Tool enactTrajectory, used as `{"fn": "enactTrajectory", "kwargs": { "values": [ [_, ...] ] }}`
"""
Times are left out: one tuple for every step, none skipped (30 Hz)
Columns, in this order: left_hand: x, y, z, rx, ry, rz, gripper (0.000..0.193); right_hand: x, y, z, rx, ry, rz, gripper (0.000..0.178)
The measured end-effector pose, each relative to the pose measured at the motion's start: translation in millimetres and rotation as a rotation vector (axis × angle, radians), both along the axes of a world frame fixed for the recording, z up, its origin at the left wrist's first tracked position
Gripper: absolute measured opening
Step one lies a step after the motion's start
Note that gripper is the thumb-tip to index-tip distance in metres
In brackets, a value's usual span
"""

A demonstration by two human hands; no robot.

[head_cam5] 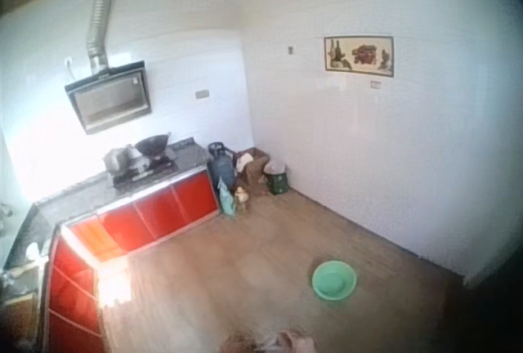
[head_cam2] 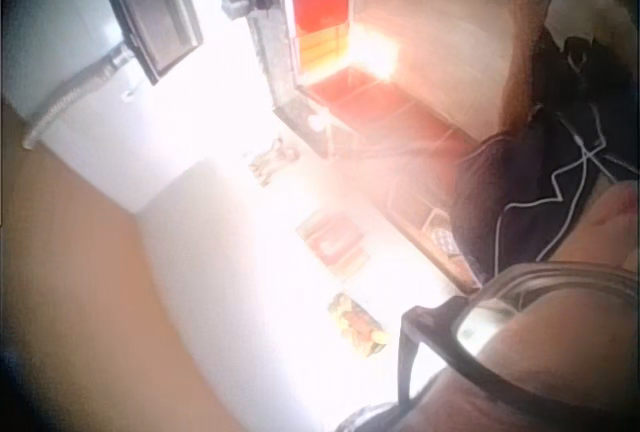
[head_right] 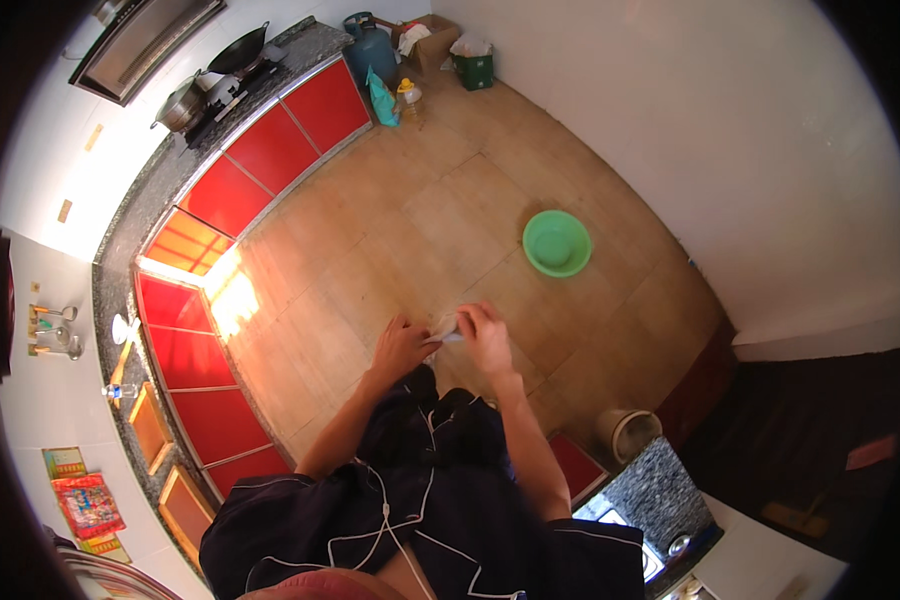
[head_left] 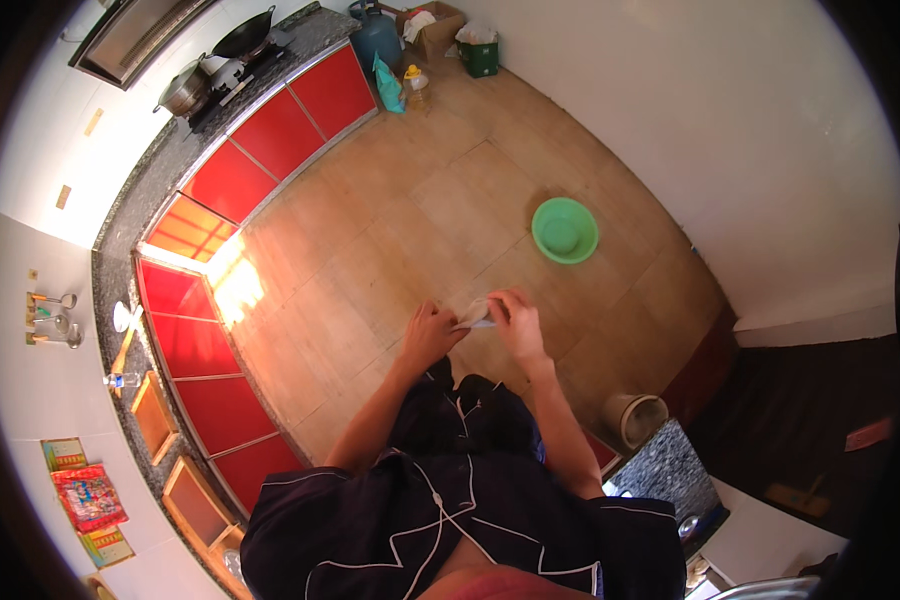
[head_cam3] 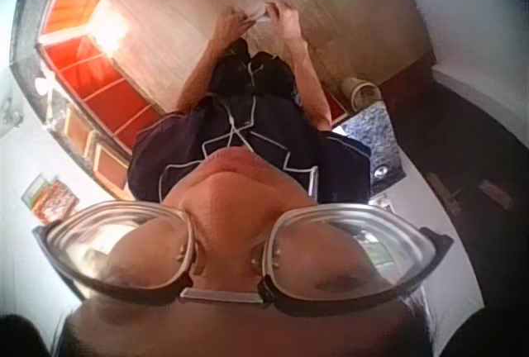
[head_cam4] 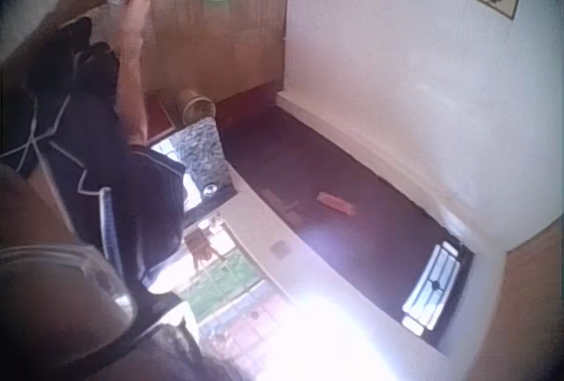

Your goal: The person washes a cloth in a sink and then kneels to wipe a wall corner before applying a white adhesive patch or tape to the surface.

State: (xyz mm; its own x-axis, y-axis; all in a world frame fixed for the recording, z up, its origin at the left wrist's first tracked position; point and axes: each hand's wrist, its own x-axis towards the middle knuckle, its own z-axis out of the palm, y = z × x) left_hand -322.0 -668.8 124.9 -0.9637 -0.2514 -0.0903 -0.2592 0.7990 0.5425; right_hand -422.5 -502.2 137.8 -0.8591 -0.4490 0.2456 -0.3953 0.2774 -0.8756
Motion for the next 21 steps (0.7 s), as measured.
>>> {"fn": "enactTrajectory", "kwargs": {
  "values": [
    [-5,-2,-6,0.007,0.019,0.0,0.028,-2,-9,6,0.003,-0.019,0.022,0.012],
    [-10,-5,-11,-0.014,0.165,0.01,0.023,-6,-15,9,0.005,-0.038,0.04,0.012],
    [-15,-11,-16,-0.039,0.311,0.019,0.021,-13,-22,9,0.03,0.031,0.051,0.013],
    [-22,-20,-21,-0.038,0.329,0.014,0.021,-19,-28,11,0.03,0.049,0.046,0.013],
    [-31,-30,-23,0.014,0.408,-0.055,0.017,-24,-36,15,0.04,0.054,0.011,0.013],
    [-38,-40,-24,0.065,0.487,-0.123,0.014,-29,-44,18,0.049,0.06,-0.023,0.014],
    [-42,-43,-26,0.156,0.405,-0.046,0.013,-34,-51,15,0.05,0.076,-0.03,0.014],
    [-52,-52,-23,0.169,0.42,-0.055,0.013,-41,-53,7,0.088,0.123,-0.065,0.016],
    [-56,-62,-18,0.248,0.321,-0.047,0.013,-45,-58,6,0.123,0.161,-0.088,0.018],
    [-62,-73,-16,0.327,0.221,-0.038,0.014,-49,-64,5,0.132,0.168,-0.085,0.018],
    [-65,-87,-17,0.33,0.221,-0.027,0.014,-50,-73,8,0.144,0.162,-0.118,0.019],
    [-68,-101,-21,0.316,0.25,-0.005,0.015,-50,-82,9,0.157,0.155,-0.149,0.02],
    [-70,-115,-24,0.302,0.278,0.018,0.017,-50,-89,7,0.16,0.152,-0.133,0.02],
    [-76,-126,-21,0.31,0.284,0.024,0.017,-53,-95,5,0.15,0.062,-0.165,0.019],
    [-80,-137,-18,0.3,0.344,0.049,0.019,-56,-103,3,0.14,-0.028,-0.196,0.018],
    [-84,-147,-14,0.288,0.403,0.074,0.021,-60,-113,1,0.147,-0.023,-0.189,0.018],
    [-86,-155,-14,0.294,0.396,0.077,0.021,-59,-124,-2,0.157,-0.031,-0.178,0.016],
    [-89,-161,-14,0.262,0.479,0.079,0.024,-59,-134,-4,0.167,-0.039,-0.168,0.015],
    [-91,-167,-15,0.231,0.563,0.079,0.027,-62,-143,-5,0.174,-0.045,-0.169,0.015],
    [-94,-175,-13,0.231,0.559,0.079,0.027,-68,-155,-2,0.184,-0.019,-0.136,0.014],
    [-95,-182,-13,0.236,0.546,0.07,0.03,-72,-165,2,0.195,0.007,-0.104,0.014]
  ]
}}
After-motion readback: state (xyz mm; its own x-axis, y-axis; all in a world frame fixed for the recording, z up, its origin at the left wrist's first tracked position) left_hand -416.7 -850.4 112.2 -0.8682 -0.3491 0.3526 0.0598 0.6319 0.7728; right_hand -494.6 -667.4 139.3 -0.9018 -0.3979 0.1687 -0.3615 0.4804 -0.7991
